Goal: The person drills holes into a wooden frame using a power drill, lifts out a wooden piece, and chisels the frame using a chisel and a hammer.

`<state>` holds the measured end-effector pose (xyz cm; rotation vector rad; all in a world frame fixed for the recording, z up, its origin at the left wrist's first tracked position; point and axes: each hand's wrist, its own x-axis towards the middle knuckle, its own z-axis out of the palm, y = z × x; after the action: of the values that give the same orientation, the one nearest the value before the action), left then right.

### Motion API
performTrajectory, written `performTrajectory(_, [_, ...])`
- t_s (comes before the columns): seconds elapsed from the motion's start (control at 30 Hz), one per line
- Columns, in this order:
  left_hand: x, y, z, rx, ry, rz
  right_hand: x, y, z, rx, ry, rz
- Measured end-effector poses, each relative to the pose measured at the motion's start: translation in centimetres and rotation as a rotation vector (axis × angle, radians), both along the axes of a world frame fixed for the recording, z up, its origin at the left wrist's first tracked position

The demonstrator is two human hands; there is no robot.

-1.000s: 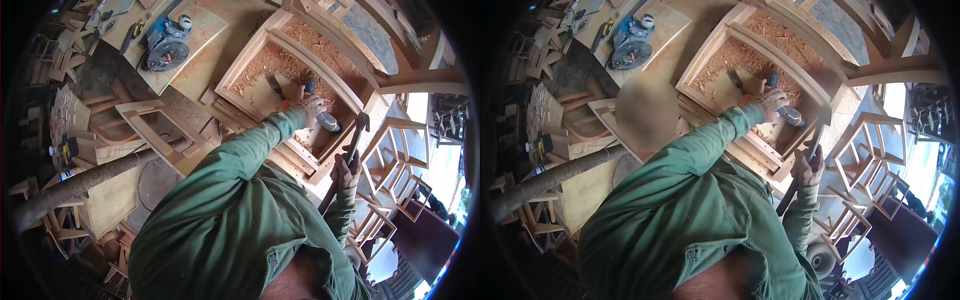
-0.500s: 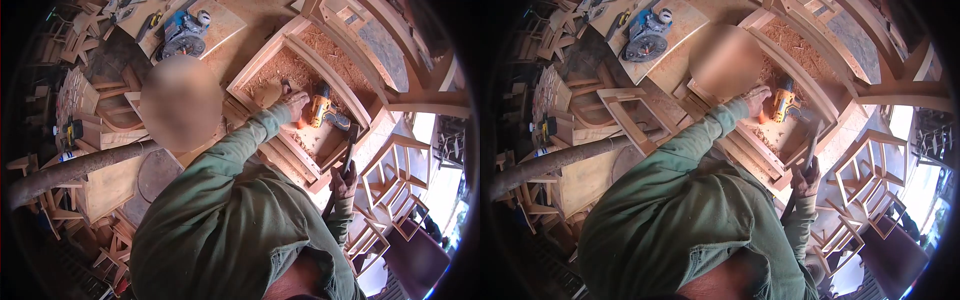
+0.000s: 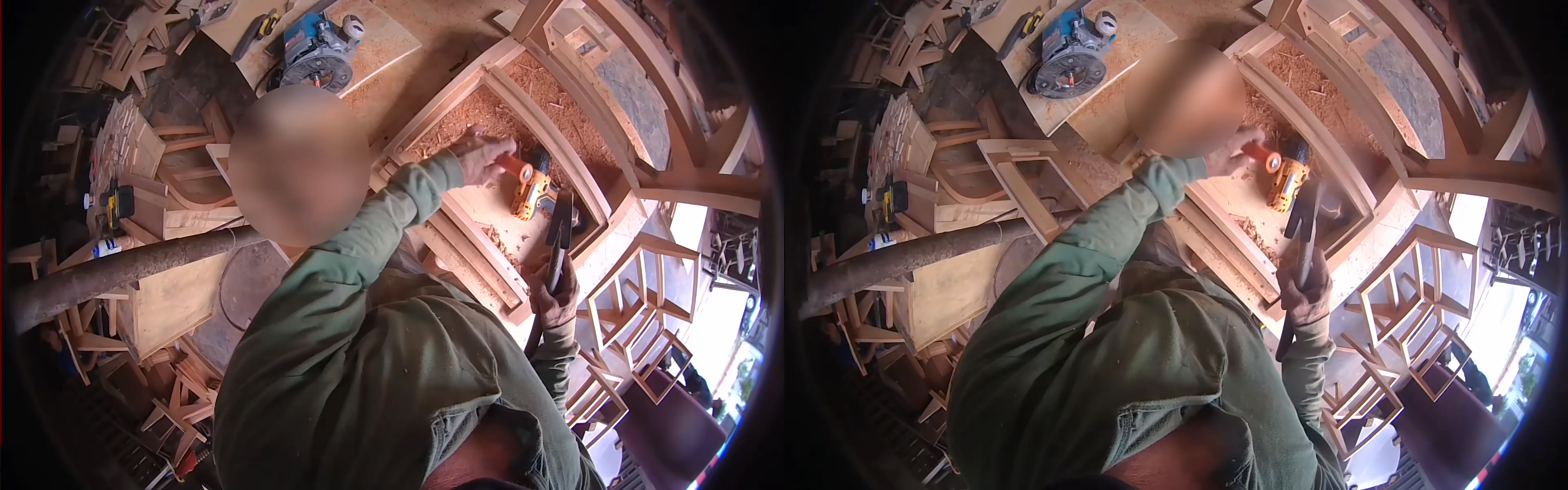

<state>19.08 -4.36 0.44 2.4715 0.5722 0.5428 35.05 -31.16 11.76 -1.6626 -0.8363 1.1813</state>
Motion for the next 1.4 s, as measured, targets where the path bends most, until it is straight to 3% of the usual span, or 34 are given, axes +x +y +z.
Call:
performTrajectory(0.07, [-1.7, 1.8, 4.6, -0.380, -0.174, 0.060, -0.2, -0.2, -0.4, 0.123, 0.049, 0.033])
performTrajectory(0.13, [-3.5, 3.4, 6.7, -0.680, -0.510, 0.094, -0.4, 0.4, -1.0, 0.050, -0.171, 0.064])
performTrajectory(0.2, [-5.5, 5.6, 6.7, -0.873, -0.602, 0.094, -1.0, 0.9, -2.1, -0.068, -0.374, 0.117])
performTrajectory(0.23, [-6.5, 6.1, 6.7, -1.080, -0.672, 0.057, -2.0, 1.3, -1.5, -0.171, -0.389, 0.140])
performTrajectory(0.3, [-8.5, 7.0, 7.4, -1.355, -0.644, 0.139, -3.8, 1.6, -2.0, -0.125, -0.304, 0.107])
performTrajectory(0.67, [-9.9, 9.9, 4.8, -1.454, -0.486, -0.125, -14.9, 5.4, 2.4, -0.035, -0.377, -0.107])
performTrajectory(0.77, [-9.8, 10.4, 4.4, -1.401, -0.280, -0.215, -16.8, 5.7, 1.2, 0.141, -0.327, -0.181])
performTrajectory(0.9, [-9.7, 9.5, 4.3, -1.326, -0.202, -0.278, -19.0, 7.4, 1.0, 0.057, -0.563, -0.211])
performTrajectory(0.93, [-9.6, 9.4, 3.9, -1.210, -0.161, -0.256, -19.2, 7.6, 0.7, 0.015, -0.588, -0.199])
performTrajectory(1.03, [-10.3, 9.6, 3.7, -1.089, -0.158, -0.263, -20.2, 7.9, 1.1, 0.029, -0.646, -0.193])
performTrajectory(1.4, [-10.7, 9.1, 1.9, -1.218, -0.350, -0.405, -20.6, 9.1, 0.5, 0.001, -0.560, -0.255])
